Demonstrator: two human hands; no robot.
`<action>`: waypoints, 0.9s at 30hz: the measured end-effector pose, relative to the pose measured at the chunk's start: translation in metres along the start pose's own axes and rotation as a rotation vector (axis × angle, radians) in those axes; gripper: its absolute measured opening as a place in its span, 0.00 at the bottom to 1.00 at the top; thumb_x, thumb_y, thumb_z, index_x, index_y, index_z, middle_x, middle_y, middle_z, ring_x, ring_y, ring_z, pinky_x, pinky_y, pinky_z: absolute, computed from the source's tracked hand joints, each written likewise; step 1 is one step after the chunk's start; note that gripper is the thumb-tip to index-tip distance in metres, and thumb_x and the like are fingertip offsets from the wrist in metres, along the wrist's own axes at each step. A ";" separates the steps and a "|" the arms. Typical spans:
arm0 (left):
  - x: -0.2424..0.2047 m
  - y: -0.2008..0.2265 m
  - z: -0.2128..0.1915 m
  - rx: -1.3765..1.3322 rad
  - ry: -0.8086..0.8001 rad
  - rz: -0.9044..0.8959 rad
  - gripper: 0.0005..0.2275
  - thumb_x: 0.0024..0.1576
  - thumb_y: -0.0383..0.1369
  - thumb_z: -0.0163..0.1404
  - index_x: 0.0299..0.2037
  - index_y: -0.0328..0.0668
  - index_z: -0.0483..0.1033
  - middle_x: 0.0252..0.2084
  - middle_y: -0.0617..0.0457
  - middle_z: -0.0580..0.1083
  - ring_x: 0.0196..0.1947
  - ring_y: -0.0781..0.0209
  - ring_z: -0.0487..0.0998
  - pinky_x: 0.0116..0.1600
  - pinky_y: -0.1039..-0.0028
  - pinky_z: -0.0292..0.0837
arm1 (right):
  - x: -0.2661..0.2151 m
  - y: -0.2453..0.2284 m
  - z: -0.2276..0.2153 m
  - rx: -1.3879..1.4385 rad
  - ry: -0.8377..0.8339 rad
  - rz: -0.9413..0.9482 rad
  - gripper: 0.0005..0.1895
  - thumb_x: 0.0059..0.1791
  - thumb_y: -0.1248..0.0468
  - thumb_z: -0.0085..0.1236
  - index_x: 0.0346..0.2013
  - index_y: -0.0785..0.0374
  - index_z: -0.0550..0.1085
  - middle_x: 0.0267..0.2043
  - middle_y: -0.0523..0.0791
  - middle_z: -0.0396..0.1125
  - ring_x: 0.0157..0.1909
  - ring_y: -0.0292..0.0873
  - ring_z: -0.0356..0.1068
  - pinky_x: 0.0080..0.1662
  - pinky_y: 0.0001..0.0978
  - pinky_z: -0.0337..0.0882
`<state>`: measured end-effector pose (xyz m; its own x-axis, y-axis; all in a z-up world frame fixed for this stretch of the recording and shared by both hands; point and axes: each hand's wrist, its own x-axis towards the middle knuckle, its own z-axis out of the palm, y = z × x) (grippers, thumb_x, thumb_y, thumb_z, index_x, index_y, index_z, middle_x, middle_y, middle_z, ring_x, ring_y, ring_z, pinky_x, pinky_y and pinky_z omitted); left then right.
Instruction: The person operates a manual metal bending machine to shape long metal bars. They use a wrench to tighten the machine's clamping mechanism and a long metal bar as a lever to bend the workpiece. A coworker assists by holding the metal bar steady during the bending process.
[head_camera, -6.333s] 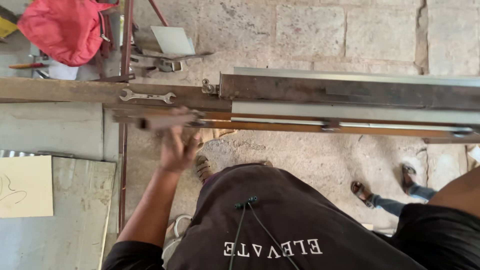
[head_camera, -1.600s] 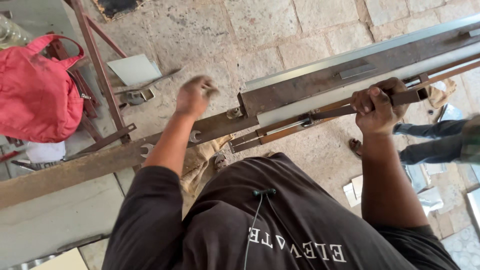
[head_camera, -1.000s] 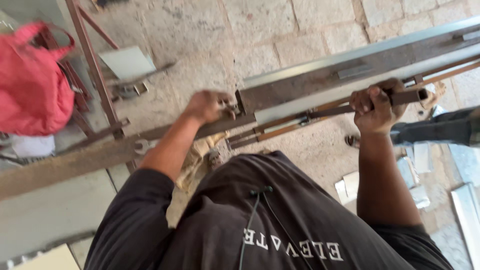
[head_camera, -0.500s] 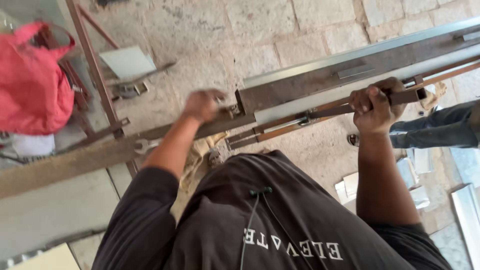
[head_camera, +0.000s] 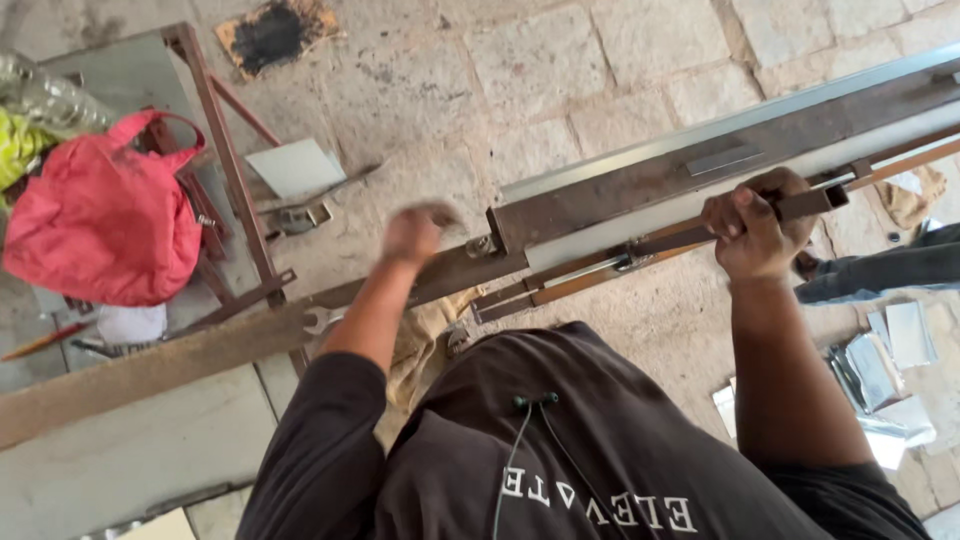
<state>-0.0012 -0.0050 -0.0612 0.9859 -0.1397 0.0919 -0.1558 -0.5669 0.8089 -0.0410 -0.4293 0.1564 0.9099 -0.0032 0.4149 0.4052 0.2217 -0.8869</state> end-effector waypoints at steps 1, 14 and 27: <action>0.013 -0.004 -0.011 -0.060 0.124 -0.104 0.11 0.63 0.33 0.55 0.55 0.49 0.77 0.46 0.49 0.79 0.43 0.58 0.85 0.49 0.68 0.83 | 0.006 0.003 0.004 -0.020 0.024 -0.031 0.11 0.59 0.70 0.53 0.34 0.66 0.63 0.20 0.43 0.54 0.18 0.35 0.52 0.25 0.32 0.60; 0.002 0.010 0.002 0.265 -0.051 0.079 0.15 0.46 0.33 0.66 0.45 0.47 0.83 0.44 0.48 0.81 0.43 0.49 0.81 0.46 0.64 0.77 | -0.004 0.007 -0.010 0.108 -0.013 0.040 0.10 0.60 0.70 0.56 0.38 0.66 0.64 0.20 0.42 0.54 0.19 0.34 0.51 0.26 0.30 0.58; -0.012 0.008 -0.007 0.232 0.219 0.088 0.15 0.47 0.24 0.51 0.42 0.54 0.83 0.46 0.51 0.82 0.46 0.51 0.82 0.49 0.65 0.78 | 0.012 0.016 -0.004 0.065 -0.050 -0.086 0.07 0.59 0.72 0.54 0.40 0.64 0.65 0.19 0.41 0.56 0.15 0.32 0.52 0.21 0.30 0.56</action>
<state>-0.0138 -0.0025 -0.0516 0.9538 -0.0332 0.2986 -0.2262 -0.7337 0.6408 -0.0233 -0.4297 0.1466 0.8656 0.0233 0.5002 0.4737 0.2859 -0.8330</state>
